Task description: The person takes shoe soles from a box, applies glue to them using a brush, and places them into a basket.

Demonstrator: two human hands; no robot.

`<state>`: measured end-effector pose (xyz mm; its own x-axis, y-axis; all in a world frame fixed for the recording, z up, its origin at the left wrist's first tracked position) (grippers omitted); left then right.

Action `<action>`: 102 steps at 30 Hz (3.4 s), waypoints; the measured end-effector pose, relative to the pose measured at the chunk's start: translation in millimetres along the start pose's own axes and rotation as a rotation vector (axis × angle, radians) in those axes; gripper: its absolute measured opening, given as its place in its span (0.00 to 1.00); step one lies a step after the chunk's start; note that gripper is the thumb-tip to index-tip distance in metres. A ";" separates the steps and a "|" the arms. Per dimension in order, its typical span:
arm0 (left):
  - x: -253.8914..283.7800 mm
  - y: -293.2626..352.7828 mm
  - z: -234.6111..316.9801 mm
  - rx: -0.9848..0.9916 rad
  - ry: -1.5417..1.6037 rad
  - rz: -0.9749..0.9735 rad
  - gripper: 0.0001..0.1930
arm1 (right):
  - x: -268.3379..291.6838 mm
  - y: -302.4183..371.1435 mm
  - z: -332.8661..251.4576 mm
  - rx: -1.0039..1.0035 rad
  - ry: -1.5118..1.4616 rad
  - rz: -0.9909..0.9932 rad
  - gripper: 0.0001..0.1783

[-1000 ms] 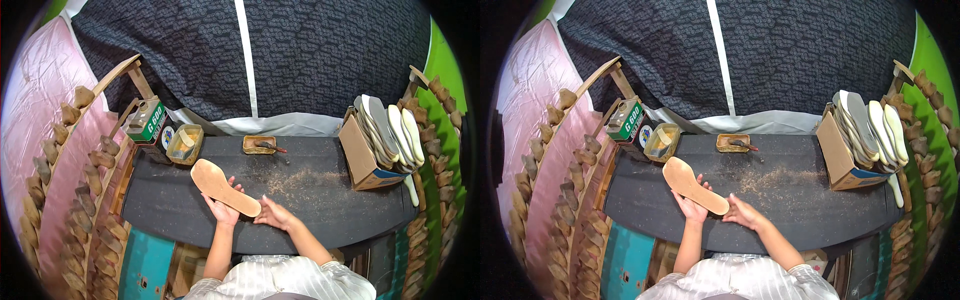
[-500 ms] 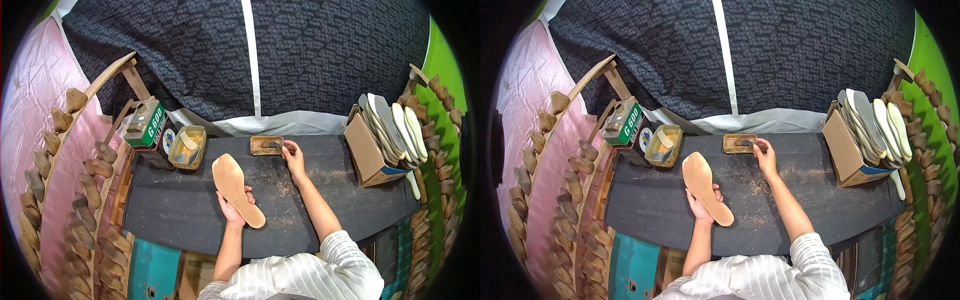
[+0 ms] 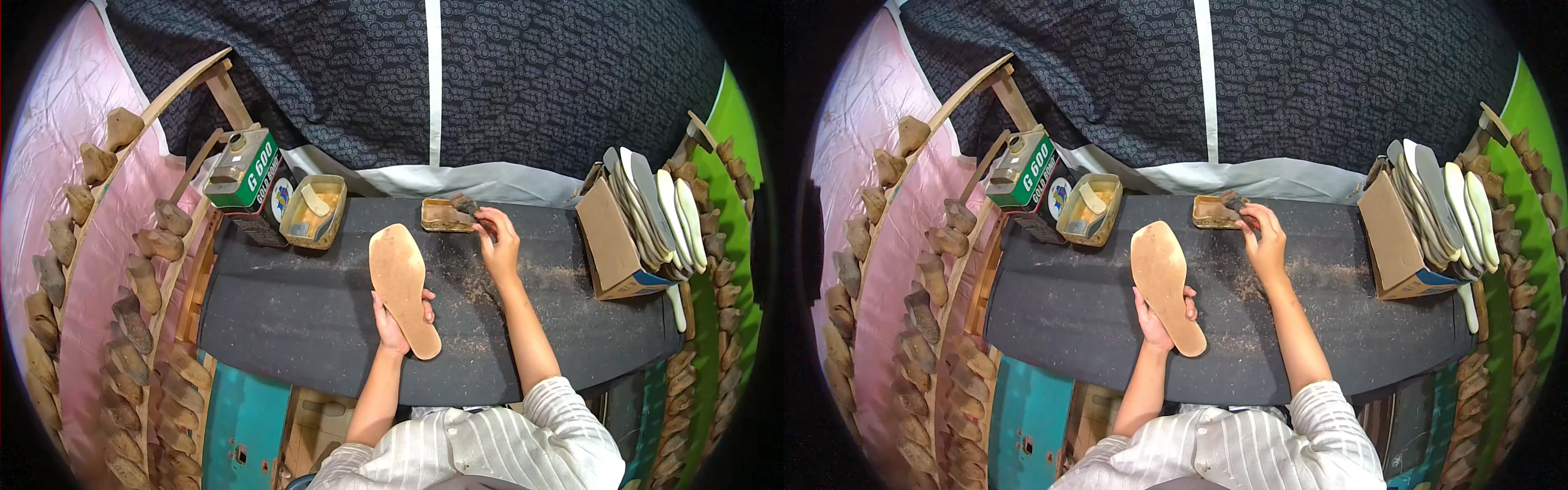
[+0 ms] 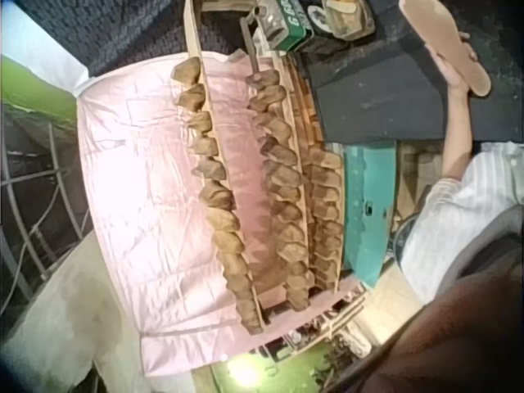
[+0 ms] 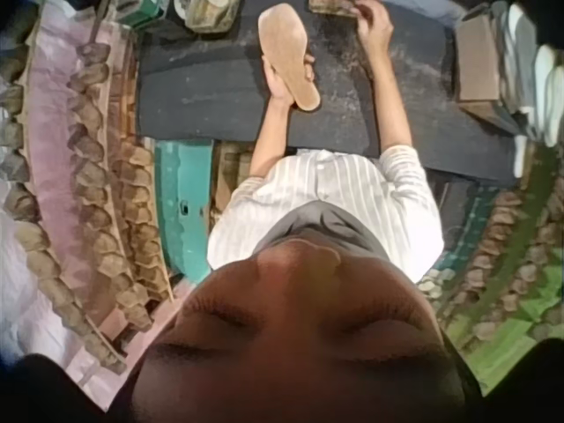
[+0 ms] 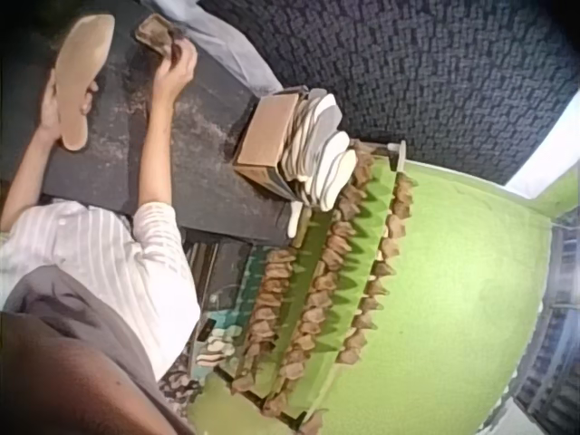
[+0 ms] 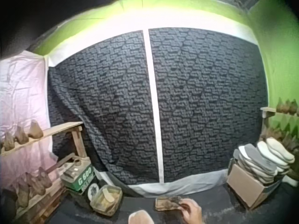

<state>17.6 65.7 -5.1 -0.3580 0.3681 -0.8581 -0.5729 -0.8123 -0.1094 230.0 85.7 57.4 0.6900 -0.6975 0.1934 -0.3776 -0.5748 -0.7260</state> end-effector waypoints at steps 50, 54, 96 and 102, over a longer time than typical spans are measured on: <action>-3.0 5.4 -13.8 0.083 -0.350 -0.138 0.42 | 29.7 33.6 -113.4 0.138 -0.418 -0.052 0.12; -5.6 5.9 -13.4 0.059 -0.378 -0.118 0.42 | 30.0 35.1 -123.8 0.166 -0.311 -0.227 0.16; -1.0 8.7 -13.4 0.111 -0.215 -0.184 0.42 | 39.5 30.9 -115.0 0.024 -0.600 0.023 0.13; 0.8 7.9 -9.4 0.059 -0.261 -0.128 0.42 | 37.1 48.2 -107.5 -0.006 -0.464 -0.135 0.14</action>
<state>19.8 55.3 -11.3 -0.4530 0.5760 -0.6804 -0.6647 -0.7269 -0.1728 171.1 -13.8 100.5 0.9352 -0.3527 -0.0306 -0.2685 -0.6501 -0.7108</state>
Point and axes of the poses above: each hand's wrist, its own y-axis away from the middle knuckle, its own x-axis out of the back of the hand, z = x × y, the point moved 2 cm from there along -y, towards the middle knuckle, and after that the axes turned 4 degrees about -y, right-handed, at the moved point
